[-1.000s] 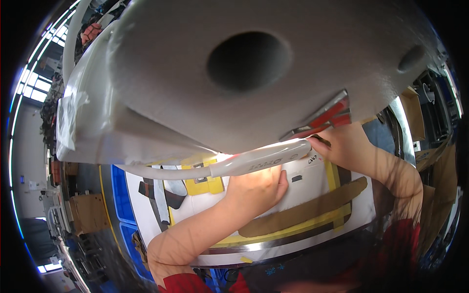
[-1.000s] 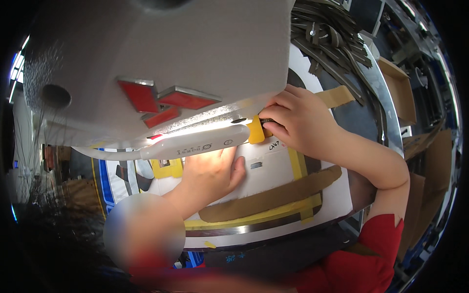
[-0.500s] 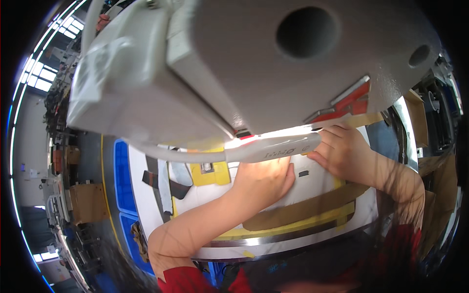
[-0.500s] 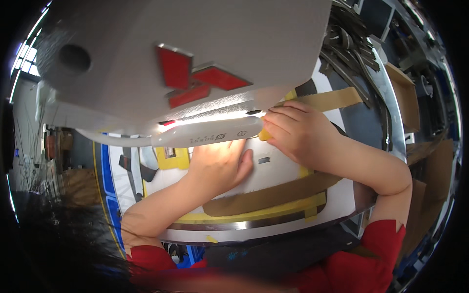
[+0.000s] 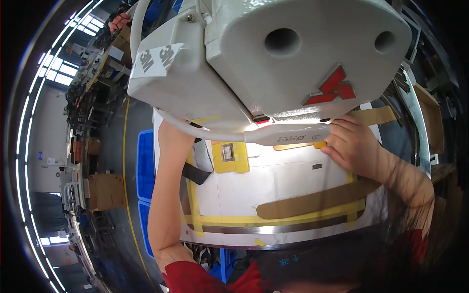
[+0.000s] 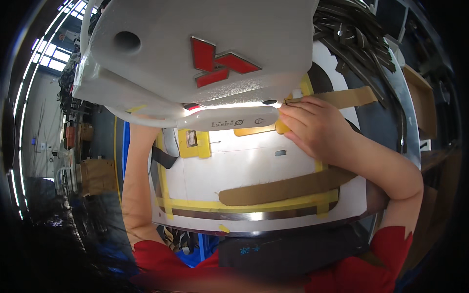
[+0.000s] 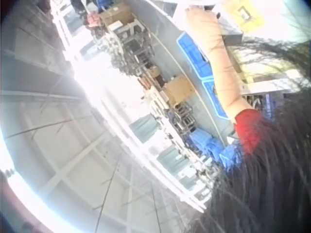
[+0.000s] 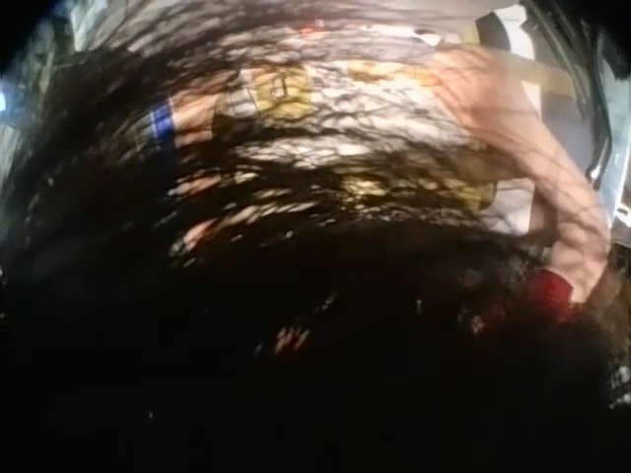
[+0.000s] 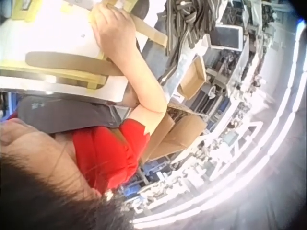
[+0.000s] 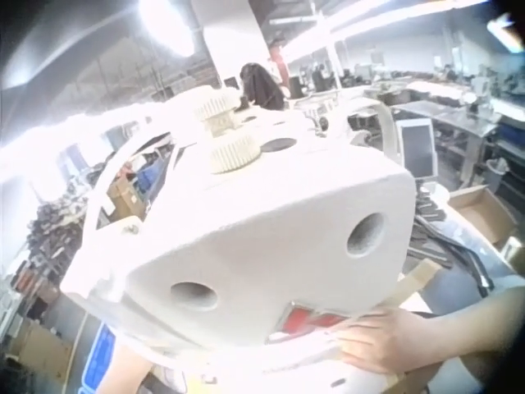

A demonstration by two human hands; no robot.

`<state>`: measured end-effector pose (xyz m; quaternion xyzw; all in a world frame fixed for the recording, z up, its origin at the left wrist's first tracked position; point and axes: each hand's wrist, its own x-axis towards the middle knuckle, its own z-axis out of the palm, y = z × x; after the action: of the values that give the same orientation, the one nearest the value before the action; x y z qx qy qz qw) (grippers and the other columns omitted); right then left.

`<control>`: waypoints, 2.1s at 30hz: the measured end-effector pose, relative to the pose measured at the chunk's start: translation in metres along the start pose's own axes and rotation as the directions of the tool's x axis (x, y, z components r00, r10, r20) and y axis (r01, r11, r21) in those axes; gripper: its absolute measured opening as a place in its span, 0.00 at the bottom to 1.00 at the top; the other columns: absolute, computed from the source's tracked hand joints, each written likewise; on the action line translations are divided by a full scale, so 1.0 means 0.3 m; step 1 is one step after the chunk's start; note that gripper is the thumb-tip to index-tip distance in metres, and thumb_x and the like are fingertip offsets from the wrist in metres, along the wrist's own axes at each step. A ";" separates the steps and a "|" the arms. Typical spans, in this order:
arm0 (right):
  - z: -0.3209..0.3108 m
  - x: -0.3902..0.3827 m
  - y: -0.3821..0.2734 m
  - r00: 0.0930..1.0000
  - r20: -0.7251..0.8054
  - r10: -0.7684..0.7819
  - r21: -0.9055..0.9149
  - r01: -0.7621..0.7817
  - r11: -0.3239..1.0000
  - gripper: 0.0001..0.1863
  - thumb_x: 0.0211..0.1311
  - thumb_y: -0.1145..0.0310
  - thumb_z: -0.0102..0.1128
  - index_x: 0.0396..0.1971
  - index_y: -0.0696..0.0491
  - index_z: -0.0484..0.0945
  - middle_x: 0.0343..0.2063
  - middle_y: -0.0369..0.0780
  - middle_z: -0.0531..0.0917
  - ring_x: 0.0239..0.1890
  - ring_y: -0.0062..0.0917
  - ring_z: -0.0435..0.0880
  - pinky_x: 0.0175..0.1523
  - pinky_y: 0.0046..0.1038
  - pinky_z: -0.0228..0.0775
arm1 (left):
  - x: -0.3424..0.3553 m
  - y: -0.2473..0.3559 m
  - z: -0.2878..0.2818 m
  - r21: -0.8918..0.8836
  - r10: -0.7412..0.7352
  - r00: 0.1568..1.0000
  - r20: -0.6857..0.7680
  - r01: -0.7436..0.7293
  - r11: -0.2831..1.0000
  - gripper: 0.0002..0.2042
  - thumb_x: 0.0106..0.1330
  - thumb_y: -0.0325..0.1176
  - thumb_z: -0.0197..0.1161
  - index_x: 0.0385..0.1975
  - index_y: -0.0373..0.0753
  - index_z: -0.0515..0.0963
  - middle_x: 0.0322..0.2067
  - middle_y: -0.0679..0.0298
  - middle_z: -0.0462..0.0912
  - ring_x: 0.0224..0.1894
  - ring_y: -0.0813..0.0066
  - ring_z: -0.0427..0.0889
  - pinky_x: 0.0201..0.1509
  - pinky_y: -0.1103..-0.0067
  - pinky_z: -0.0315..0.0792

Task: Positioning leather straps and materials under an industrial sewing machine head for automated stitching.

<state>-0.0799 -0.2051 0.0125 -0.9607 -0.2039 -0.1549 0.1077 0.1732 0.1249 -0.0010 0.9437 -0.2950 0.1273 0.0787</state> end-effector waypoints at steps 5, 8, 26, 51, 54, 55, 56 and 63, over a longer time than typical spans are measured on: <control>0.001 -0.002 0.002 1.000 -0.028 0.002 0.022 -0.001 1.000 0.19 0.51 0.68 0.69 0.43 0.59 0.79 0.46 0.44 0.82 0.48 0.33 0.81 0.58 0.34 0.72 | -0.029 0.084 -0.070 -0.071 0.117 0.983 -0.141 -0.128 0.989 0.09 0.50 0.32 0.66 0.28 0.33 0.82 0.29 0.53 0.83 0.35 0.49 0.81 0.41 0.62 0.73; 0.007 -0.005 0.007 0.999 -0.039 0.005 0.049 -0.003 0.999 0.19 0.51 0.69 0.68 0.43 0.59 0.79 0.45 0.44 0.82 0.48 0.33 0.81 0.58 0.34 0.72 | -0.125 0.233 -0.117 -0.432 0.005 1.000 -0.023 -0.014 0.902 0.09 0.53 0.32 0.65 0.30 0.33 0.83 0.30 0.53 0.83 0.38 0.50 0.80 0.45 0.63 0.71; 0.017 0.000 0.019 0.998 -0.064 0.008 0.101 -0.001 0.995 0.20 0.51 0.67 0.68 0.44 0.58 0.78 0.42 0.40 0.78 0.44 0.33 0.79 0.57 0.34 0.70 | -0.082 0.491 0.118 -0.627 0.296 0.921 0.254 -0.076 0.775 0.15 0.65 0.40 0.64 0.47 0.40 0.80 0.45 0.61 0.83 0.49 0.63 0.80 0.54 0.70 0.71; 0.009 0.008 0.022 0.993 -0.099 0.063 0.140 -0.048 0.989 0.18 0.51 0.65 0.68 0.42 0.54 0.79 0.44 0.40 0.80 0.45 0.31 0.77 0.60 0.36 0.67 | -0.148 0.559 0.010 -0.334 0.646 0.763 -0.027 -0.616 0.714 0.24 0.60 0.41 0.66 0.58 0.49 0.76 0.48 0.62 0.80 0.48 0.62 0.79 0.52 0.69 0.72; 0.006 0.013 0.021 0.996 -0.068 0.053 0.129 -0.044 0.991 0.18 0.53 0.64 0.68 0.43 0.54 0.80 0.45 0.38 0.79 0.46 0.31 0.76 0.59 0.36 0.67 | -0.151 0.560 0.006 -0.330 0.650 0.760 -0.020 -0.619 0.713 0.21 0.59 0.43 0.66 0.52 0.44 0.79 0.52 0.62 0.79 0.54 0.62 0.78 0.51 0.65 0.75; 0.005 0.016 0.020 0.997 -0.055 0.054 0.128 -0.047 0.991 0.18 0.53 0.63 0.67 0.44 0.54 0.80 0.45 0.38 0.79 0.46 0.30 0.76 0.59 0.36 0.67 | -0.152 0.561 0.005 -0.347 0.640 0.768 -0.022 -0.607 0.715 0.22 0.58 0.43 0.66 0.53 0.44 0.78 0.50 0.61 0.79 0.52 0.61 0.78 0.51 0.66 0.74; 0.004 0.017 0.019 0.998 -0.047 0.052 0.122 -0.046 0.992 0.19 0.54 0.63 0.67 0.45 0.53 0.80 0.45 0.38 0.78 0.47 0.30 0.76 0.59 0.36 0.66 | -0.155 0.563 0.005 -0.365 0.630 0.776 -0.025 -0.594 0.717 0.23 0.58 0.43 0.67 0.54 0.45 0.78 0.48 0.60 0.80 0.50 0.61 0.79 0.51 0.68 0.73; 0.010 0.023 0.011 0.999 -0.039 0.010 0.037 -0.009 0.999 0.21 0.54 0.61 0.67 0.47 0.54 0.79 0.45 0.37 0.78 0.47 0.29 0.75 0.59 0.37 0.66 | -0.156 0.569 -0.001 -0.369 0.605 0.795 -0.041 -0.575 0.731 0.22 0.58 0.44 0.68 0.50 0.42 0.79 0.44 0.58 0.81 0.44 0.59 0.81 0.49 0.69 0.73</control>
<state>-0.0716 -0.2048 0.0116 -0.9563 -0.1999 -0.1693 0.1303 0.0374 0.0112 -0.0017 0.7741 -0.6003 0.0502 0.1946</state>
